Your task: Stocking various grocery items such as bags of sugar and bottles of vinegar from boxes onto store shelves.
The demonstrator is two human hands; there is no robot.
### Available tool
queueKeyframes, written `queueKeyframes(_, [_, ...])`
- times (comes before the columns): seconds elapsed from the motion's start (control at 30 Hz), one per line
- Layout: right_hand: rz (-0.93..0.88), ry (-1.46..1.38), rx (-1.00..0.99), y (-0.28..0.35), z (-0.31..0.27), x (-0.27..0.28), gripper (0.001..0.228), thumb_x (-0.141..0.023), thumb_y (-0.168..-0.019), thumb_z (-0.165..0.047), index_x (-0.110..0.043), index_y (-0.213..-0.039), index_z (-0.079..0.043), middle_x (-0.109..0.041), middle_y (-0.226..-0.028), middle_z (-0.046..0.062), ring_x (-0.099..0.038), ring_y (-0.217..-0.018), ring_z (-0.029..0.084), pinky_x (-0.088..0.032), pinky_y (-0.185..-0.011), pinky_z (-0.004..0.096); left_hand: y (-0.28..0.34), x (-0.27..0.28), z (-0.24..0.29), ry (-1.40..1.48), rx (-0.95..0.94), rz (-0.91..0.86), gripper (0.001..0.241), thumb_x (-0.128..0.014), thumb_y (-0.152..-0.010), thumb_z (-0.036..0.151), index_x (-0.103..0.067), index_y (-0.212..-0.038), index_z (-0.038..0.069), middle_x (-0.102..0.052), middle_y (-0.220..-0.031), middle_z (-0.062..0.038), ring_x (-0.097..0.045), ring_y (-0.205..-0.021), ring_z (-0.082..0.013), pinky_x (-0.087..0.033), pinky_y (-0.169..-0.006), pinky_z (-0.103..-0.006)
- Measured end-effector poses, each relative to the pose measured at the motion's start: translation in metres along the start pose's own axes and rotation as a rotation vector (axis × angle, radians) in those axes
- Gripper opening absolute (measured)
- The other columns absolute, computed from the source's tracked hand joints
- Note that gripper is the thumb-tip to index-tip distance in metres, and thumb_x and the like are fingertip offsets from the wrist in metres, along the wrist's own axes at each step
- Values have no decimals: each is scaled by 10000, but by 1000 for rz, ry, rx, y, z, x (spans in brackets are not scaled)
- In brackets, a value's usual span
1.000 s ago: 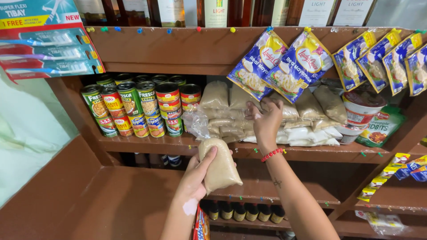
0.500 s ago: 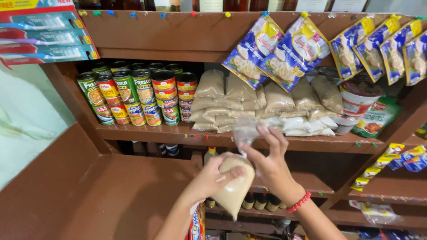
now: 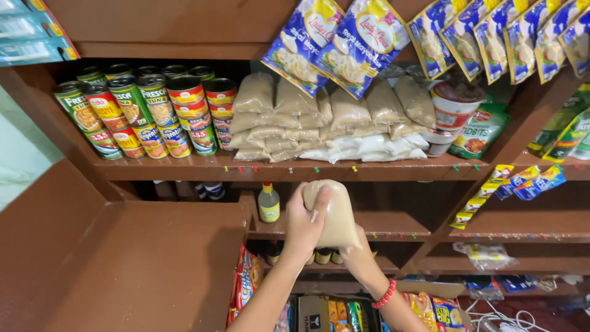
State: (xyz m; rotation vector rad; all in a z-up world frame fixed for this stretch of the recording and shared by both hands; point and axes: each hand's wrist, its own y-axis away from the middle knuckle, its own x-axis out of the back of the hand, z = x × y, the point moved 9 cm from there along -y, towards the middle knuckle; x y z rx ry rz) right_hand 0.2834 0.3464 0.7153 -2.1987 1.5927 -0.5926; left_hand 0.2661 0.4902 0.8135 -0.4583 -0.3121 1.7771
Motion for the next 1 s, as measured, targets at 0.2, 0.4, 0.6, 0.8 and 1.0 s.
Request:
queueKeyframes(0.2, [153, -844, -367, -8, -84, -11, 522, -537, -932, -419, -574, -1305, -55, -748, -1187, 83, -731, -1050, 221, -605, -875, 434, -13, -3, 6, 68, 72, 107, 551, -825, -804, 309, -516, -1191, 66, -711, -967, -98, -677, -855, -150, -576, -752, -312])
queueKeyframes(0.4, [192, -171, -235, -18, -80, 15, 420, -729, -922, -160, -610, -1280, 23, -710, -1092, 74, -627, -962, 102, -516, -861, 271, -25, -27, 20, 137, 34, -17, 714, -843, -812, 258, -450, -1385, 93, -719, -1009, -119, -695, -907, -162, -577, -789, -304])
queueKeyframes(0.6, [100, -237, -232, -29, -81, 10, 437, -734, -888, -140, -465, -1220, -50, -672, -1053, 56, -626, -953, 88, -527, -831, 265, -48, -35, 16, -22, 26, -103, 492, -888, -773, 312, -678, -1106, 17, -745, -848, -70, -677, -762, -109, -577, -684, -284])
queueKeyframes(0.8, [152, -218, -199, -30, -73, 7, 333, -641, -1005, -243, -495, -1215, -29, -646, -1061, 62, -615, -955, 80, -560, -833, 252, -63, -28, 27, -48, -23, -25, 392, -870, -779, 340, -747, -937, 3, -756, -800, -62, -664, -708, -98, -572, -646, -279])
queueKeyframes(1.0, [218, -408, -187, -84, -94, 23, 409, -645, -979, -237, -564, -1264, 46, -699, -1094, 133, -713, -861, 195, -631, -766, 386, -90, -20, 66, -211, -322, -79, 357, -659, -1012, 282, -643, -1217, -9, -724, -1121, -151, -692, -1022, -219, -544, -898, -347])
